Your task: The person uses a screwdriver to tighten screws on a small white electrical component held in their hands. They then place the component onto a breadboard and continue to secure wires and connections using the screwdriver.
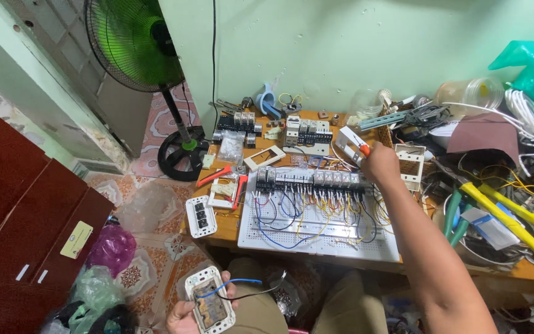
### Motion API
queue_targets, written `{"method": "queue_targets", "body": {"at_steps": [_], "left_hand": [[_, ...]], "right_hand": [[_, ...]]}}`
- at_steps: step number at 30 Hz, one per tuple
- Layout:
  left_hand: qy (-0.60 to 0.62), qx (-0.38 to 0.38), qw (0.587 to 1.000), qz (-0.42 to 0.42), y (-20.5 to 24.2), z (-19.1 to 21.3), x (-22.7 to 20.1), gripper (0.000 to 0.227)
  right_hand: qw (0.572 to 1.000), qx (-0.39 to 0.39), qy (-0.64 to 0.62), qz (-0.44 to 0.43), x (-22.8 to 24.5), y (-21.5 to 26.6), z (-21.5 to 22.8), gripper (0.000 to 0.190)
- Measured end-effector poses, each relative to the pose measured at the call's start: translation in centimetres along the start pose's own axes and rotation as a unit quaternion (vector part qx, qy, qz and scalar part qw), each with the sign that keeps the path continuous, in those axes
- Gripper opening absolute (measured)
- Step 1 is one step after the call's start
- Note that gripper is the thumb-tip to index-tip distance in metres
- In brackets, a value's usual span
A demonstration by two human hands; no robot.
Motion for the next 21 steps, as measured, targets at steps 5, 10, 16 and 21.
{"method": "queue_targets", "body": {"at_steps": [5,10,16,21], "left_hand": [[0.034,-0.028,0.997,0.07,1.4,2.2,-0.1,0.077],[0.077,-0.139,0.986,0.042,2.5,5.0,1.1,0.081],[0.021,-0.194,0.978,-0.066,1.3,4.7,2.1,0.078],[-0.027,-0.194,0.974,-0.11,0.0,3.2,2.9,0.069]], "right_hand": [[0.998,-0.026,-0.01,0.065,-1.2,-1.6,-1.0,0.021],[0.982,-0.086,-0.022,0.169,-1.8,-0.5,-0.2,0.027],[0.94,-0.191,-0.078,0.273,-3.4,2.4,0.5,0.032],[0.881,-0.27,-0.146,0.36,-1.7,10.1,1.4,0.034]]}}
Point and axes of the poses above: each hand's wrist, its own y-axis away from the middle knuckle, its own z-axis out of the back of the hand, x = y × z, the point moved 4 cm from there along -y, towards the middle knuckle, and after that the axes turned 2 degrees about y, right-handed, at the moved point
